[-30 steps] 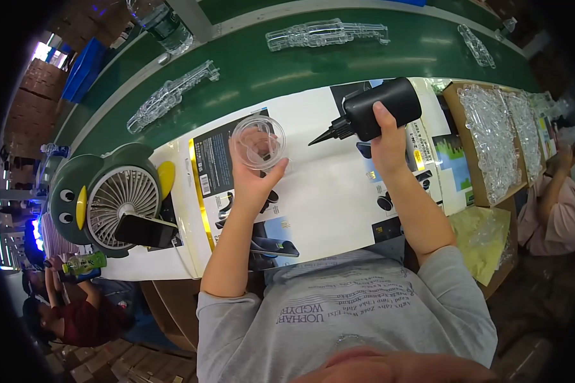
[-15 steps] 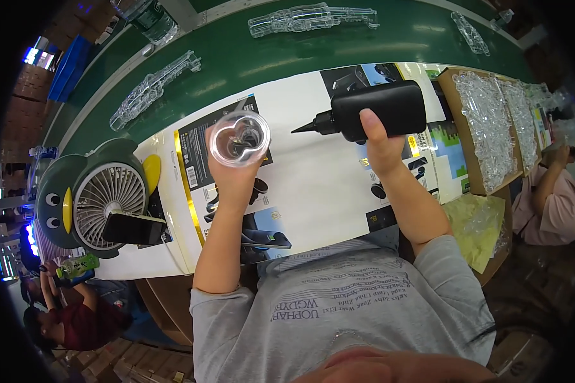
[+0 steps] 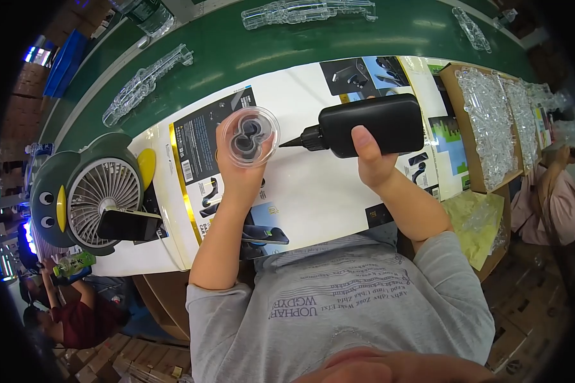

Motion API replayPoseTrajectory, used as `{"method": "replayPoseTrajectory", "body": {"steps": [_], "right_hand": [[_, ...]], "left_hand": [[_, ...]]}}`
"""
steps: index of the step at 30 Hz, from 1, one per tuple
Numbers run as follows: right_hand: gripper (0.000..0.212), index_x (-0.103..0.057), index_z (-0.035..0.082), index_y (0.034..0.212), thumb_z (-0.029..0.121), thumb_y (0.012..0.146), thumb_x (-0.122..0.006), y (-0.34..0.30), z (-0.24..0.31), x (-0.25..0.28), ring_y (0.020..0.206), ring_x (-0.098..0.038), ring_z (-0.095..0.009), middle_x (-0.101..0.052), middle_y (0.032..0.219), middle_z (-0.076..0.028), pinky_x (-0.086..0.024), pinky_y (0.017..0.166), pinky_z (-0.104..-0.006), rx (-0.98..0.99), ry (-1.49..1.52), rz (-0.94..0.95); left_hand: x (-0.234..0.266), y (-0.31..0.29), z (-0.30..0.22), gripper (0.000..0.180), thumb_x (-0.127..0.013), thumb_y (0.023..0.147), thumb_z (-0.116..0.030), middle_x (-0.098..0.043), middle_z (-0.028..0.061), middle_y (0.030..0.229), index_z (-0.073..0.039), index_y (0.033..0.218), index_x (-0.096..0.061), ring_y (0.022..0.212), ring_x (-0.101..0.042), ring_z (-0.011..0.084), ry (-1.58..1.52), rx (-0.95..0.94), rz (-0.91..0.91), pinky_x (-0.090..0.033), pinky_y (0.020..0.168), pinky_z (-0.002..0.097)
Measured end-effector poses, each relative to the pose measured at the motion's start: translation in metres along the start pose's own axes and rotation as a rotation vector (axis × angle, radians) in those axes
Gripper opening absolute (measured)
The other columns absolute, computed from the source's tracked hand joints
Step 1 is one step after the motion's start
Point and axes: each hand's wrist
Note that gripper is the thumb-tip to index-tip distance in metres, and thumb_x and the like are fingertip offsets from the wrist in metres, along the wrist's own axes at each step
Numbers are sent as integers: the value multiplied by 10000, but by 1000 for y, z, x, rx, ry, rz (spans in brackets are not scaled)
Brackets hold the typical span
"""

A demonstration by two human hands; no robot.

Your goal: Assembling clear plastic components on an industrial production line, applying liquid from a dispenser bottle.

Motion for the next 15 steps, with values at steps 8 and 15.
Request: {"method": "replayPoseTrajectory", "body": {"steps": [8, 15], "right_hand": [[282, -493, 44, 1015, 128, 765, -593, -1, 4, 4, 833, -539, -127, -554, 928, -53, -449, 761, -256, -91, -136, 57], [234, -548, 34, 966, 112, 759, -622, -1, 1, 2, 773, -556, -123, -583, 887, -48, -457, 696, -248, 0, -131, 37]], "left_hand": [[1, 0, 0, 467, -688, 685, -31, -513, 89, 1046, -27, 1101, -475, 960, -531, 192, 46, -61, 9, -418, 851, 283], [1, 0, 5, 465, -680, 684, -36, -512, 90, 1046, -27, 1102, -477, 975, -523, 192, 74, -71, 1, -413, 851, 280]]}}
Point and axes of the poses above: each hand's wrist, its own y-axis towards the middle knuckle, its own x-axis out of the back of the hand, z = x × y
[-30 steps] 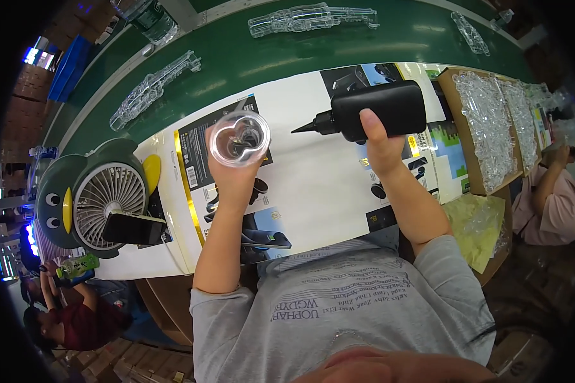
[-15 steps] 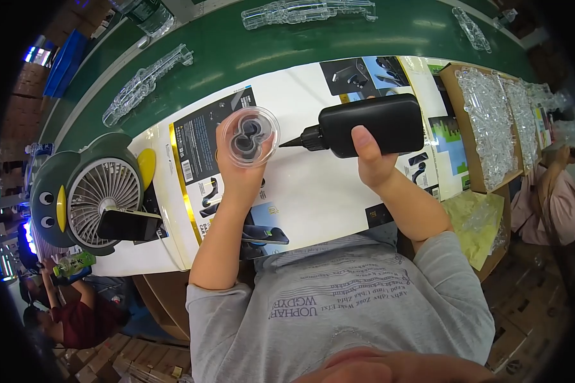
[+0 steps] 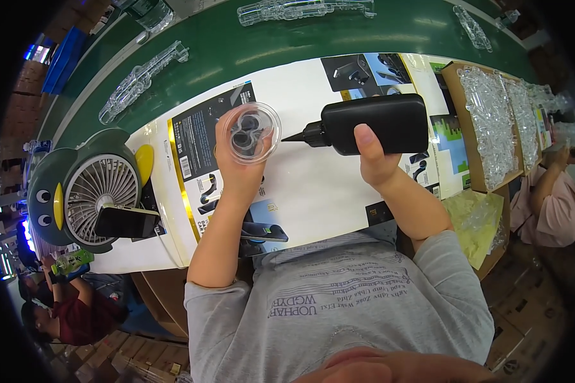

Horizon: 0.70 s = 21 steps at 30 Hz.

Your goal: Assembling clear plastic components on an industrial production line, applying liquid from a dispenser bottle.

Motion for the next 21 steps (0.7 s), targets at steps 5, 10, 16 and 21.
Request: {"method": "replayPoseTrajectory", "body": {"steps": [5, 10, 16, 21], "right_hand": [[233, -615, 25, 859, 127, 672, -709, 18, -12, 30, 655, -568, -161, -605, 779, -75, -449, 582, -270, 369, -414, 232], [237, -610, 28, 789, 148, 627, -735, 25, -20, 11, 555, -543, -165, -588, 640, -36, -445, 542, -249, 305, -689, 67], [199, -615, 28, 760, 152, 649, -725, 25, -16, 14, 546, -552, -175, -586, 617, -43, -439, 516, -245, 317, -710, 66], [130, -619, 20, 816, 90, 728, -683, 17, -3, 0, 658, -582, -108, -629, 750, -41, -467, 607, -221, 98, -126, -34]], "left_hand": [[5, 2, -1, 457, -679, 706, -51, -510, 84, 1052, -29, 1114, -475, 995, -516, 185, 45, -17, -48, -404, 868, 280], [3, 4, -3, 448, -684, 728, -74, -505, 83, 1063, -29, 1119, -470, 997, -514, 181, 44, -12, -57, -404, 874, 283], [4, 4, -2, 447, -686, 727, -75, -502, 87, 1075, -27, 1117, -472, 996, -516, 183, 47, -14, -55, -403, 877, 282], [4, 2, -2, 431, -673, 708, -43, -510, 89, 1065, -29, 1098, -492, 989, -521, 194, 36, 5, -48, -406, 869, 284]]}}
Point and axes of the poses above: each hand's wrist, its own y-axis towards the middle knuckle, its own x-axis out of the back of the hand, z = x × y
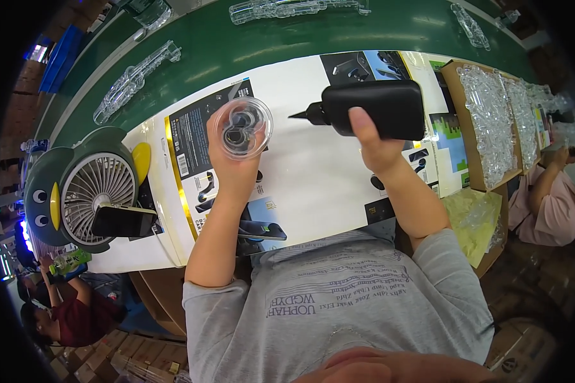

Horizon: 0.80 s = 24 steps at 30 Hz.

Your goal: Assembling clear plastic components on an industrial production line, applying liquid from a dispenser bottle.

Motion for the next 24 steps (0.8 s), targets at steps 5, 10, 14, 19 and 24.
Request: {"method": "replayPoseTrajectory", "body": {"steps": [5, 10, 14, 19, 24], "right_hand": [[219, -539, 46, 969, 119, 770, -594, -10, 3, -1, 836, -536, -111, -568, 926, -33, -433, 769, -250, -174, 130, -39], [111, -588, 37, 889, 91, 796, -618, -9, 3, -3, 725, -548, -72, -599, 816, -6, -450, 655, -218, -151, 216, -73], [111, -589, 38, 892, 93, 799, -613, -12, 3, -4, 720, -549, -71, -601, 812, -7, -453, 650, -221, -180, 209, -62], [114, -600, 29, 894, 90, 798, -612, -12, 3, -4, 710, -559, -78, -610, 810, -20, -461, 641, -224, -134, 192, -29], [112, -605, 25, 888, 92, 798, -612, -13, 4, -5, 714, -564, -82, -613, 812, -23, -463, 646, -224, -158, 196, -47]], "left_hand": [[-2, 0, 0, 442, -672, 686, -25, -513, 96, 1057, -24, 1092, -497, 978, -528, 202, 15, -34, 6, -412, 861, 287], [-2, -1, 1, 446, -673, 680, -20, -516, 101, 1055, -23, 1090, -499, 972, -530, 205, 15, -35, 2, -416, 855, 289], [-4, -1, 2, 445, -675, 678, -19, -523, 103, 1044, -21, 1087, -502, 956, -536, 207, 12, -45, 9, -418, 848, 289], [-4, -1, 2, 440, -674, 680, -20, -536, 105, 1022, -19, 1084, -501, 934, -547, 210, 21, -54, 14, -421, 840, 286], [-4, -1, 0, 437, -671, 683, -21, -544, 107, 1017, -22, 1083, -495, 921, -556, 211, 22, -54, 22, -425, 830, 284]]}}
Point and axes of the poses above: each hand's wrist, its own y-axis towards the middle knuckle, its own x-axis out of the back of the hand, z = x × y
